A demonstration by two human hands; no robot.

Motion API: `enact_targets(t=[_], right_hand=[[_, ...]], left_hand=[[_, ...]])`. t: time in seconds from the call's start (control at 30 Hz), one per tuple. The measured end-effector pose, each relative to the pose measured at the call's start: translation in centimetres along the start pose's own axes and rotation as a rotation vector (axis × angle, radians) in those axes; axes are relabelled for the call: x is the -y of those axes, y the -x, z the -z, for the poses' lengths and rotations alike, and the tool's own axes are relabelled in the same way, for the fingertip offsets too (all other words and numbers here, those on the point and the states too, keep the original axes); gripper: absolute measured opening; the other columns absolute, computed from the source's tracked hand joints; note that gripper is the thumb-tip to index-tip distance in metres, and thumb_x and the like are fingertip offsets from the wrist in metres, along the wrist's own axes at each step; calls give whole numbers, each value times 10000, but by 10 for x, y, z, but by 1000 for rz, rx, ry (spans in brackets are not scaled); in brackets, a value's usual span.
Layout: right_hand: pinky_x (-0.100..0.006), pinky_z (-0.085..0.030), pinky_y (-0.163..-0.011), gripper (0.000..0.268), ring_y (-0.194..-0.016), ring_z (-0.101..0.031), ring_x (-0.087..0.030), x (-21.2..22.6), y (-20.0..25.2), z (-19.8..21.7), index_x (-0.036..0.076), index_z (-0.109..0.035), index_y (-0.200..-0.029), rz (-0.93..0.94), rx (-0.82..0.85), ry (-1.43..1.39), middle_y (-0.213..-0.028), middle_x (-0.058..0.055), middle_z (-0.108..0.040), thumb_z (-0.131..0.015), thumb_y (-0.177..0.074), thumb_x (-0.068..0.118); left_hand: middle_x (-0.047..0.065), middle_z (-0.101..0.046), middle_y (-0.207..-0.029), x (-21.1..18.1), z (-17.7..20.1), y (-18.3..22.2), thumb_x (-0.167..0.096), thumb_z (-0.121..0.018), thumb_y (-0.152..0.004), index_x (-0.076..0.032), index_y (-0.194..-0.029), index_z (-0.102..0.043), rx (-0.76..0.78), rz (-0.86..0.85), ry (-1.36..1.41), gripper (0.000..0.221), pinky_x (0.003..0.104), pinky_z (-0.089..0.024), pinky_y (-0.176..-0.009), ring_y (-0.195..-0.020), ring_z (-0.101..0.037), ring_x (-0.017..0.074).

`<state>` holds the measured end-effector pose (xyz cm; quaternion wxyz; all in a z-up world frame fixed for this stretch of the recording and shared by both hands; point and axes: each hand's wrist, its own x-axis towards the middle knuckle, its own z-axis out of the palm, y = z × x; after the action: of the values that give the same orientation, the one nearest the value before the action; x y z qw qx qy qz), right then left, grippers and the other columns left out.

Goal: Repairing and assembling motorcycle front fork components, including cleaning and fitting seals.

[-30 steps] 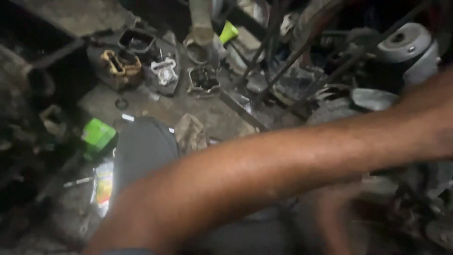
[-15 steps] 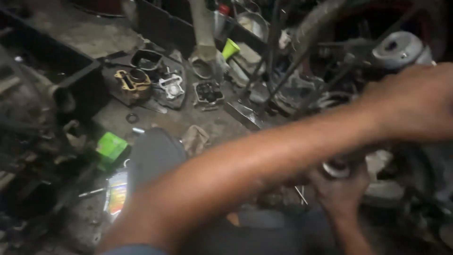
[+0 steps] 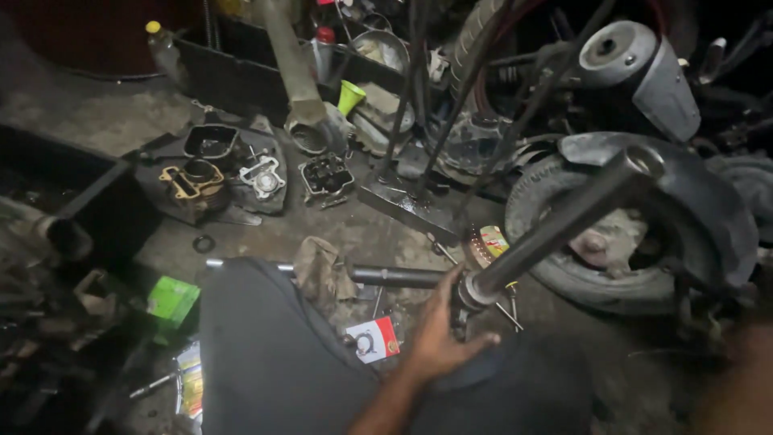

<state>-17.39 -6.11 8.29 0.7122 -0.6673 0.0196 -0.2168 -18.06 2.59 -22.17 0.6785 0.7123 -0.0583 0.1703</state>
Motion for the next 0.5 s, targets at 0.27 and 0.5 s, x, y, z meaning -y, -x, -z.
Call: enact_targets(t=[0.27,0.5], right_hand=[[-350,-575,-667,797,-933,-695,-252,-462,10,286,55,-559,-1343,-995,335,-817,-1184,-200,-681,-632,-887,705],[-442,-476,-1095,669,-1307,-581,-334,-316,90,152,12,-421,-1483,-780,84,-749,-1437,-211,-554,-491,-955,417]], left_hand=[[243,-483,-1522,12,-3,-2,-52,-752,-716,-66,-1616,-254,32,-3,37,1029,450,-354,-1200,-1441,-458,381],[148,-652,-1374,-4,-13,-7,-13,-727,-808,-18,-1474,-493,120,86,320,705,355,-460,-1124,-1302,-598,236]])
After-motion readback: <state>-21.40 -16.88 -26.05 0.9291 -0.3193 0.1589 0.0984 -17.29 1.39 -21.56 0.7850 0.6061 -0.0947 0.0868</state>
